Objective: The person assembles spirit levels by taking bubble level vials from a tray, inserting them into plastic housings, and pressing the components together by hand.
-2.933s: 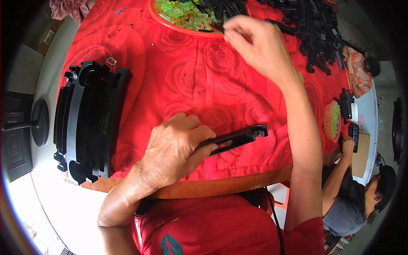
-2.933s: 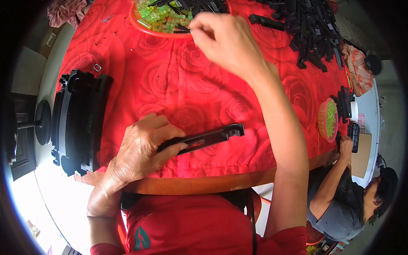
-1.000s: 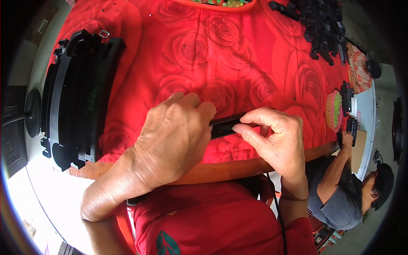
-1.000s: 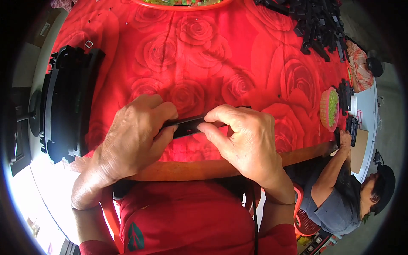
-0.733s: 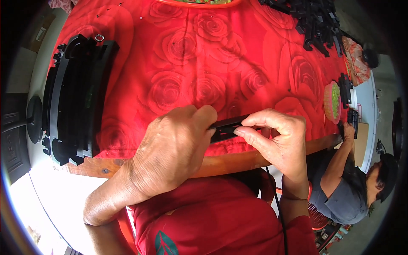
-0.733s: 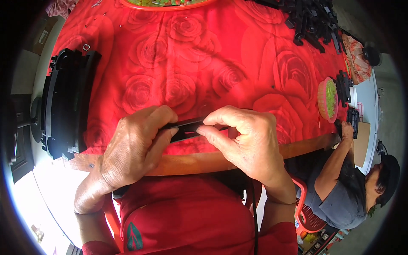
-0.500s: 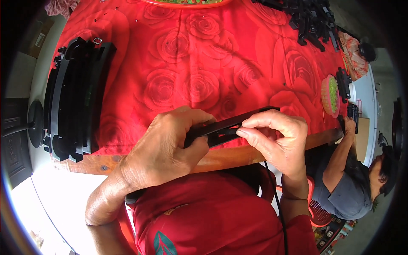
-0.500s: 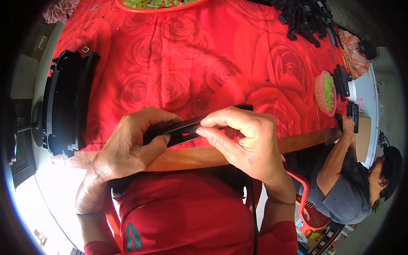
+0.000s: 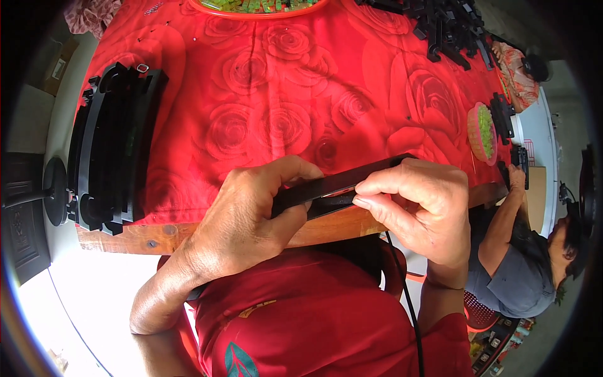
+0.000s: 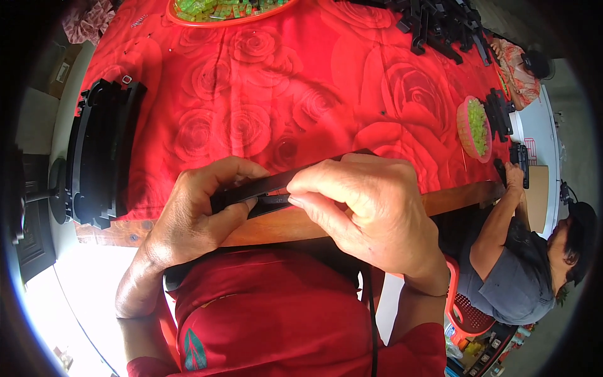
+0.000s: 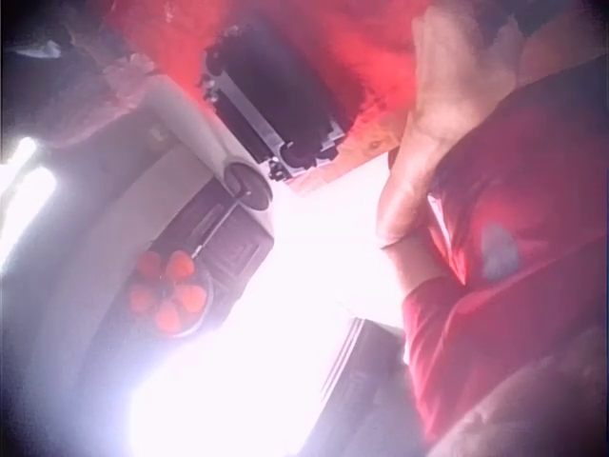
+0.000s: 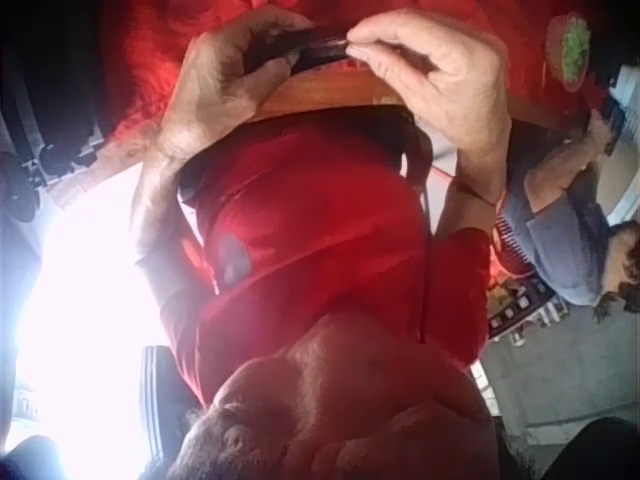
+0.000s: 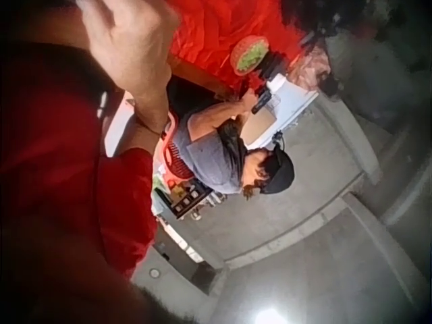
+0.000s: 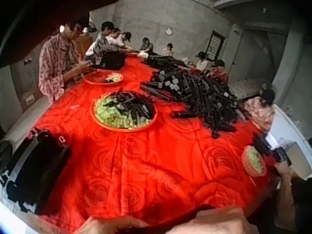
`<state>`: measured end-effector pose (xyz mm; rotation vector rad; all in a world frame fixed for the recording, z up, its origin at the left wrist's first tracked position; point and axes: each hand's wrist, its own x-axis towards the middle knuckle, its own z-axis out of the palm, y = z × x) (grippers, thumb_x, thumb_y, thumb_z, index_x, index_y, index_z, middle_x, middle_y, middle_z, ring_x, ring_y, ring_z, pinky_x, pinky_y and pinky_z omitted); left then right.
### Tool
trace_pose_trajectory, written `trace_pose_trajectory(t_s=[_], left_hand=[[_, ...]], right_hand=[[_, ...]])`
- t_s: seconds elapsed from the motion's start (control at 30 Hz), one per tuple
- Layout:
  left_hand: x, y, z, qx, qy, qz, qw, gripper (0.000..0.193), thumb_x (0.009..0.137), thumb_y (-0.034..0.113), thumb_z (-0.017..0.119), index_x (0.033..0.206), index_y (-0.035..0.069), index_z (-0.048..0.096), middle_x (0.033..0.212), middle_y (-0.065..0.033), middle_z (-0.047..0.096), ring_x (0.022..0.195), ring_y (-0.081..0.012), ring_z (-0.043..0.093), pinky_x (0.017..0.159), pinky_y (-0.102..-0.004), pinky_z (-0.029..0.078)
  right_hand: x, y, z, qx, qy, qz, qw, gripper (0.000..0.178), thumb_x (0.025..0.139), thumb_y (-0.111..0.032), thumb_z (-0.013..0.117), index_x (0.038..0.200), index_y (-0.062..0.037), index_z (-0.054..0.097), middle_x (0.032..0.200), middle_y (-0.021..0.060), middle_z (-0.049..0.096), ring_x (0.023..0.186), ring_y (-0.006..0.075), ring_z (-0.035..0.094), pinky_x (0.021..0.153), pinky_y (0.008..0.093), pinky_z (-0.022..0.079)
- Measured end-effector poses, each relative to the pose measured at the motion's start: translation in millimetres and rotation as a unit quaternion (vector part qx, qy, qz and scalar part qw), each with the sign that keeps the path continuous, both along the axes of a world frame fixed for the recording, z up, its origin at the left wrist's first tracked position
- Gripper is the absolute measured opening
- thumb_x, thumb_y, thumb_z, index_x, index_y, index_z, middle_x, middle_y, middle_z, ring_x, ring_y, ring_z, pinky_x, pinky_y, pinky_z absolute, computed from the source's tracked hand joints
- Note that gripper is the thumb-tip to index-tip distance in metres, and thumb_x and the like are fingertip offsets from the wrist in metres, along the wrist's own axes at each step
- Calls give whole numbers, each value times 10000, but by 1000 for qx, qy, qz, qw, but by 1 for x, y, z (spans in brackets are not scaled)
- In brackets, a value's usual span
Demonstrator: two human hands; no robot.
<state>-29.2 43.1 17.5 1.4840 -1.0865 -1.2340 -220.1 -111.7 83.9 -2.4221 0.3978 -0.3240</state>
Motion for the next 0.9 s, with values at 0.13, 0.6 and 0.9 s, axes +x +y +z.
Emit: trace_pose_trajectory(t_s=[0.13, 0.6, 0.9], left_hand=[[-1, -2, -2, -8, 15, 3, 1000, 330, 933, -77, 605, 1252, -31, 674, 1003, -51, 710, 950, -81, 650, 849, -260, 540], [-12, -5, -19, -80, 29, 49, 995, 240, 924, -13, 676, 1163, -14, 692, 840, -100, 752, 756, -101, 711, 647, -293, 544], [-12, -6, -15, -33, 68, 62, 995, 226, 932, -3, 692, 1156, 10, 713, 848, -46, 744, 758, -46, 644, 652, -259, 512]], right_hand=[[5, -4, 7, -24, 7, 25, 999, 142, 844, -36, 844, 961, -43, 764, 813, 118, 735, 667, 280, 699, 598, 366, 545], [7, 3, 1, -104, 15, 18, 994, 163, 777, 2, 876, 888, -41, 763, 680, 52, 674, 557, 173, 600, 514, 324, 442], [4, 1, 1, -132, 30, 35, 990, 158, 866, -52, 815, 923, -70, 668, 721, 100, 630, 630, 308, 654, 563, 424, 516]])
